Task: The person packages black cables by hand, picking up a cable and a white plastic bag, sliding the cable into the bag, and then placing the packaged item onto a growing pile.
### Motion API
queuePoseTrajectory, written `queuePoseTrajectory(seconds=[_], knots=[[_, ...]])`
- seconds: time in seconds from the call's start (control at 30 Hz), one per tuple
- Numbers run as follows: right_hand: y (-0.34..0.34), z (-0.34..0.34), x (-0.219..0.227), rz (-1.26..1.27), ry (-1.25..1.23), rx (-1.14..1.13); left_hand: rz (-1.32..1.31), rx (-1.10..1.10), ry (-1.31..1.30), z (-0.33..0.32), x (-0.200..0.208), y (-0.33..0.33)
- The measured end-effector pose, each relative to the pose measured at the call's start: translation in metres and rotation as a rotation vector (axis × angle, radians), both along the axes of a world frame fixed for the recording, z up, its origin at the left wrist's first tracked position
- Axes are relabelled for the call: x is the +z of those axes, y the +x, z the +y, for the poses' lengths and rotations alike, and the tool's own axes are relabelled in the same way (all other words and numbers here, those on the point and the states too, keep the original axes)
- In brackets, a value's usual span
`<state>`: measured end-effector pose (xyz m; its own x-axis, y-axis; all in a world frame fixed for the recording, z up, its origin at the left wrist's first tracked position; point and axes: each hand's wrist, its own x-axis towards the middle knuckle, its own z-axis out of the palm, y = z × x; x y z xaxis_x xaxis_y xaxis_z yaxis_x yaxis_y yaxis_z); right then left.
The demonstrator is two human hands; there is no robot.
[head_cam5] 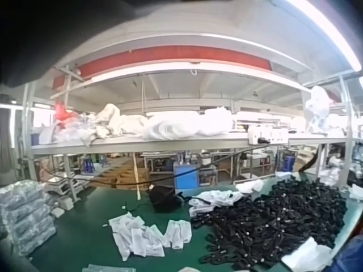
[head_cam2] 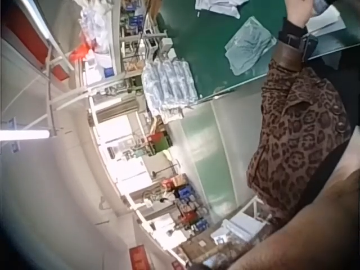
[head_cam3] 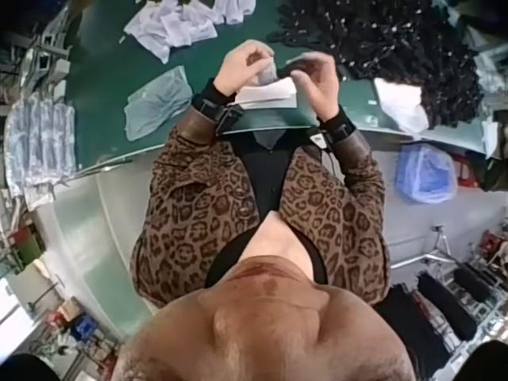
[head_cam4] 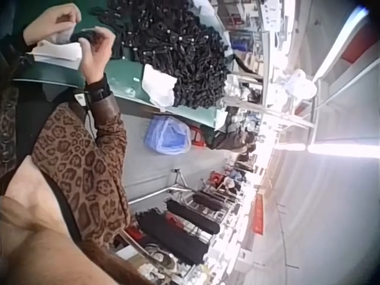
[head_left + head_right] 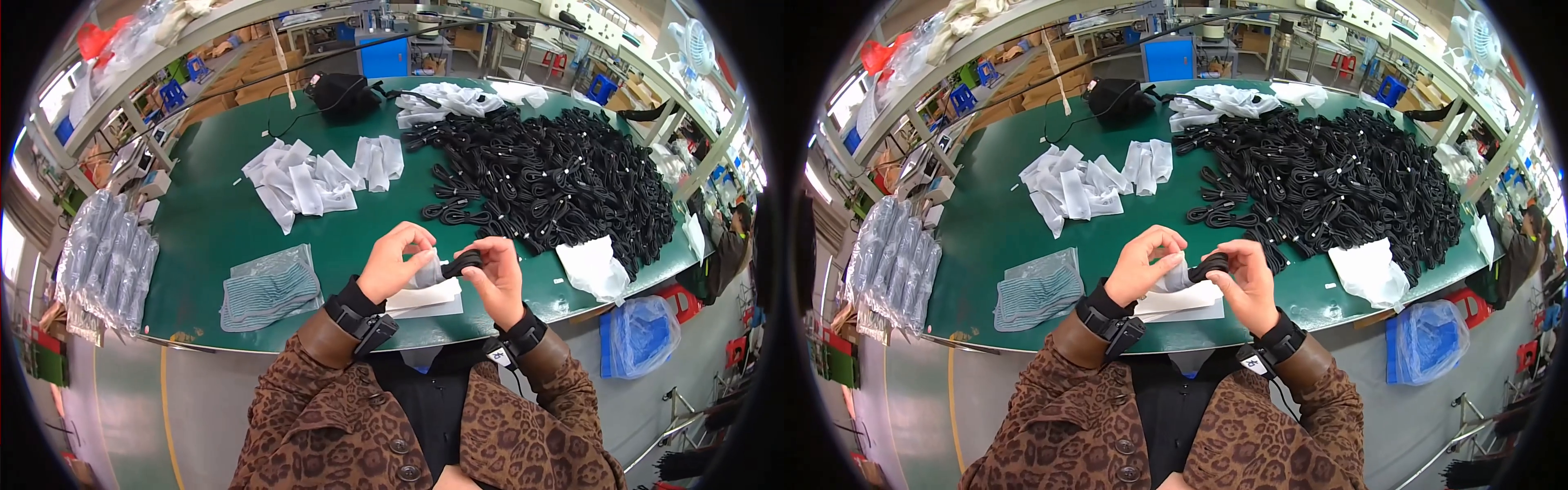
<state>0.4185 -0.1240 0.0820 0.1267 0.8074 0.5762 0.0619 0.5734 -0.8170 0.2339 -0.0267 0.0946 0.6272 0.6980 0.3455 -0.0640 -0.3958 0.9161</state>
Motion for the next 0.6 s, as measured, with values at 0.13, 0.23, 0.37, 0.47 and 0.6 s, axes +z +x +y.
queuePoseTrajectory(seconds=[0.13, 0.23, 0.37, 0.47, 0.6], knots=[[0.005, 0.002, -0.006, 0.048, -0.148, -0.180, 0.003, -0.034, -0.116, -0.007, 0.006, 0.005], [0.000, -0.001, -0.002, -0.034, -0.127, -0.253, -0.021, -0.029, -0.118, -0.011, 0.012, 0.007], [0.002, -0.001, 0.030, -0.448, 0.037, -0.072, -0.179, -0.096, -0.212, -0.008, 0.006, 0.009], [-0.004, -0.002, 0.032, -0.495, 0.014, -0.042, -0.256, -0.129, -0.300, -0.002, 0.002, 0.009], [0.013, 0.005, 0.027, -0.417, -0.183, -0.207, -0.286, 0.052, -0.460, 0.023, 0.003, -0.013]])
